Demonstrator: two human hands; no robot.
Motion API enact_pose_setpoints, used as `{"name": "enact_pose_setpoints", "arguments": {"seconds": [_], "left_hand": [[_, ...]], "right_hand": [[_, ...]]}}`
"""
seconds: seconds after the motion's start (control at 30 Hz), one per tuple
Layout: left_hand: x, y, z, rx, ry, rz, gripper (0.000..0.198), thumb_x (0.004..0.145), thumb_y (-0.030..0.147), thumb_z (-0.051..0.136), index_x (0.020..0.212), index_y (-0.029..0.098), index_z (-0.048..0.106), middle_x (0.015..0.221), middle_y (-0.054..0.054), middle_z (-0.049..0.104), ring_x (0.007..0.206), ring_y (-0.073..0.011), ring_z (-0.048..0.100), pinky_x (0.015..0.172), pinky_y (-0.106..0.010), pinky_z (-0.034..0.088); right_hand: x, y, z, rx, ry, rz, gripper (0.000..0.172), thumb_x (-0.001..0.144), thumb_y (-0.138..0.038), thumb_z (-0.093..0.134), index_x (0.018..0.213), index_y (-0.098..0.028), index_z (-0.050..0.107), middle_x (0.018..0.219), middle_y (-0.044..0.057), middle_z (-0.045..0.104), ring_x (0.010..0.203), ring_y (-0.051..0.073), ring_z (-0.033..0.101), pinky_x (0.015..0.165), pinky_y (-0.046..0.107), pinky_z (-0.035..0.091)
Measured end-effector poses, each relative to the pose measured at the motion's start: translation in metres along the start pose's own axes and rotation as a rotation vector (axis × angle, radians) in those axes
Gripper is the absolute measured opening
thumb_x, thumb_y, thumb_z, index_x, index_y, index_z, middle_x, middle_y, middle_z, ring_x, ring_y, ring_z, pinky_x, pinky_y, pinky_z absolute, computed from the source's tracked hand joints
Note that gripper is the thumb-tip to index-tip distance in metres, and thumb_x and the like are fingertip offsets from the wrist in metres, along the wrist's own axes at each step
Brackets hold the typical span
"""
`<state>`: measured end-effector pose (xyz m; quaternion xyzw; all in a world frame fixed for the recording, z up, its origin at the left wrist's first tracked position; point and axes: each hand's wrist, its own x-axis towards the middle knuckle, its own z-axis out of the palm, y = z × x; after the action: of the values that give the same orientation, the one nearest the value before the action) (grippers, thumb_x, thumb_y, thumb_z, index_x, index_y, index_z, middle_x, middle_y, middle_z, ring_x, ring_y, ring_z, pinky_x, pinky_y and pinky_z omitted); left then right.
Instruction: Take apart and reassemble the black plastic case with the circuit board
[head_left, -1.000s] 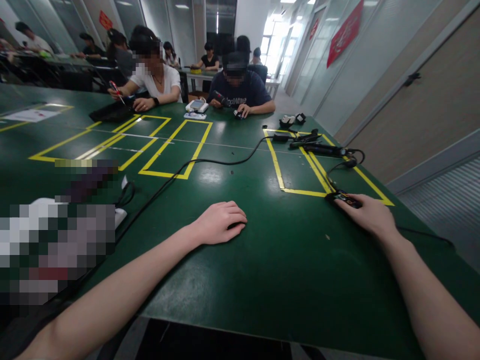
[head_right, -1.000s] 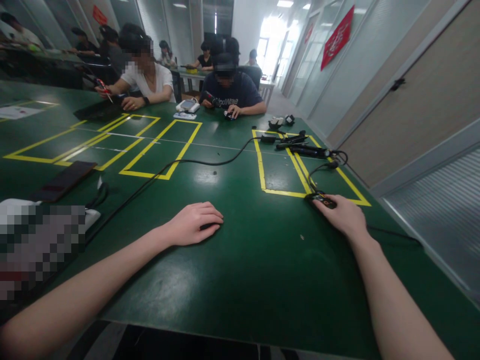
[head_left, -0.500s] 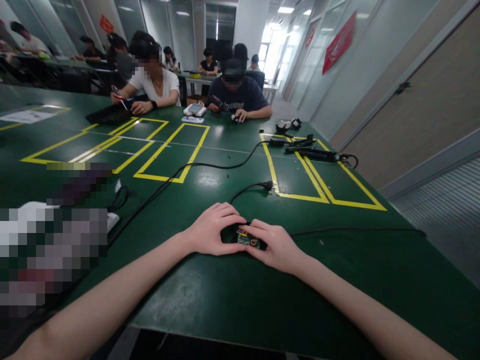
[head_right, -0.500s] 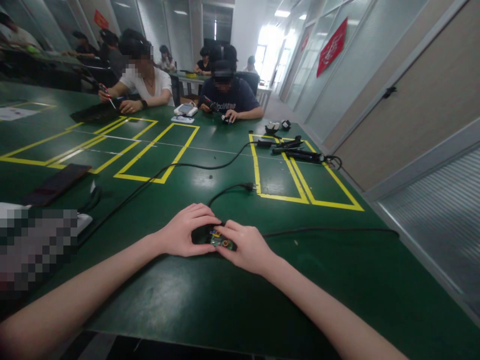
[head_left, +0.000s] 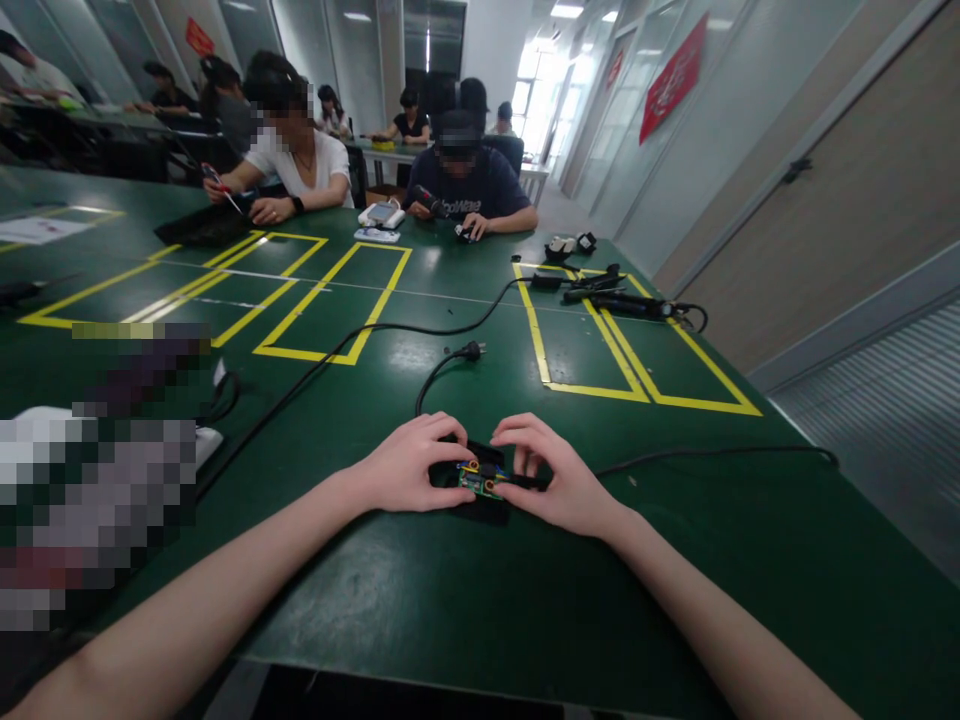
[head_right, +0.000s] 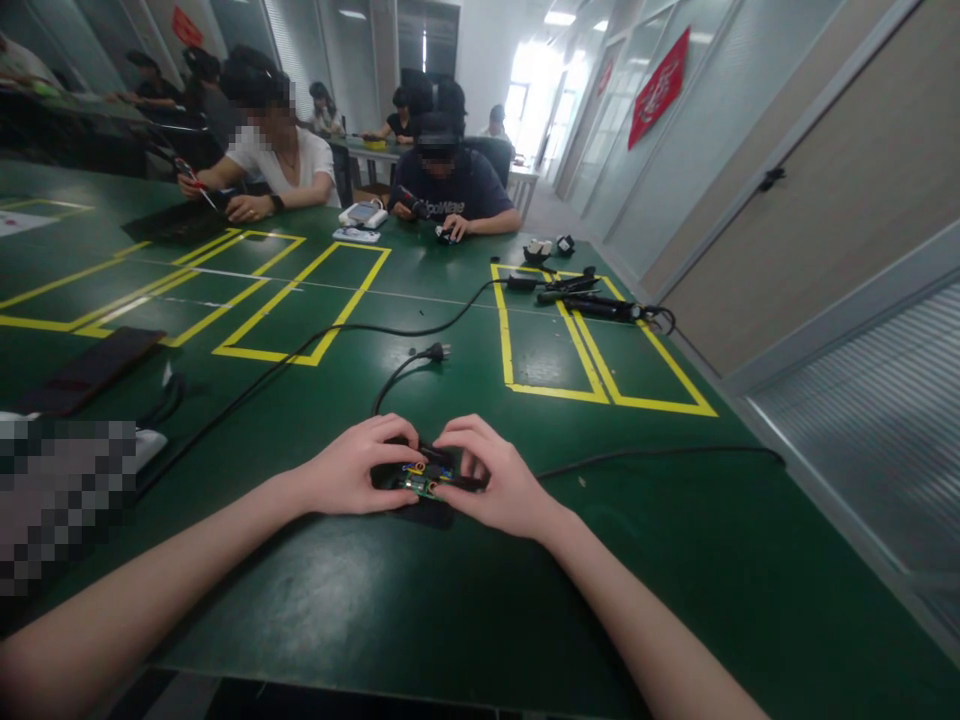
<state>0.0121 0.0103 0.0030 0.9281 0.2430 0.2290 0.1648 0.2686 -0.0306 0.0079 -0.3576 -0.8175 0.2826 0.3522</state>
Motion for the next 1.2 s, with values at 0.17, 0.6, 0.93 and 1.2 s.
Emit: {"name": "enact_pose_setpoints", "arguments": {"seconds": [0.17,0.6,0.93,1.2], "left_hand": [[0.003,0.0,0.0,0.027,-0.008,-0.012,0.03,0.088,0.045,0.077,0.108,0.022,0.078,0.109,-0.008,0.068,0.102,-0.0243,0.066,0.092,-0.038,0.053],[0.002,0.0,0.001,-0.013,0.016,-0.04,0.026,0.09,0.042,0.077,0.104,0.02,0.076,0.112,-0.008,0.069,0.109,-0.0253,0.066,0.096,-0.04,0.052],[0.002,0.007,0.002,0.017,0.051,-0.059,0.027,0.09,0.042,0.076,0.102,0.019,0.075,0.102,-0.007,0.07,0.107,-0.0253,0.063,0.095,-0.04,0.049],[0.004,0.008,0.001,0.043,0.114,-0.019,0.033,0.097,0.048,0.066,0.103,0.017,0.075,0.096,-0.009,0.07,0.092,-0.023,0.063,0.082,-0.036,0.052]], "right_hand": [[0.001,0.011,-0.011,0.075,-0.108,0.075,0.03,0.081,-0.033,0.085,0.106,-0.022,0.073,0.115,0.006,0.063,0.066,0.008,0.056,0.057,0.023,0.052],[-0.002,0.021,-0.006,-0.074,-0.018,-0.09,0.026,0.086,-0.029,0.08,0.112,-0.024,0.075,0.117,0.01,0.066,0.084,0.016,0.067,0.072,0.03,0.059],[-0.007,0.015,-0.005,-0.216,-0.042,-0.172,0.03,0.092,-0.029,0.071,0.122,-0.023,0.068,0.11,0.009,0.071,0.087,0.018,0.073,0.071,0.027,0.061],[-0.002,0.009,0.003,-0.224,0.068,-0.201,0.025,0.104,-0.023,0.051,0.119,-0.024,0.071,0.107,0.009,0.073,0.077,0.015,0.07,0.066,0.025,0.059]]}}
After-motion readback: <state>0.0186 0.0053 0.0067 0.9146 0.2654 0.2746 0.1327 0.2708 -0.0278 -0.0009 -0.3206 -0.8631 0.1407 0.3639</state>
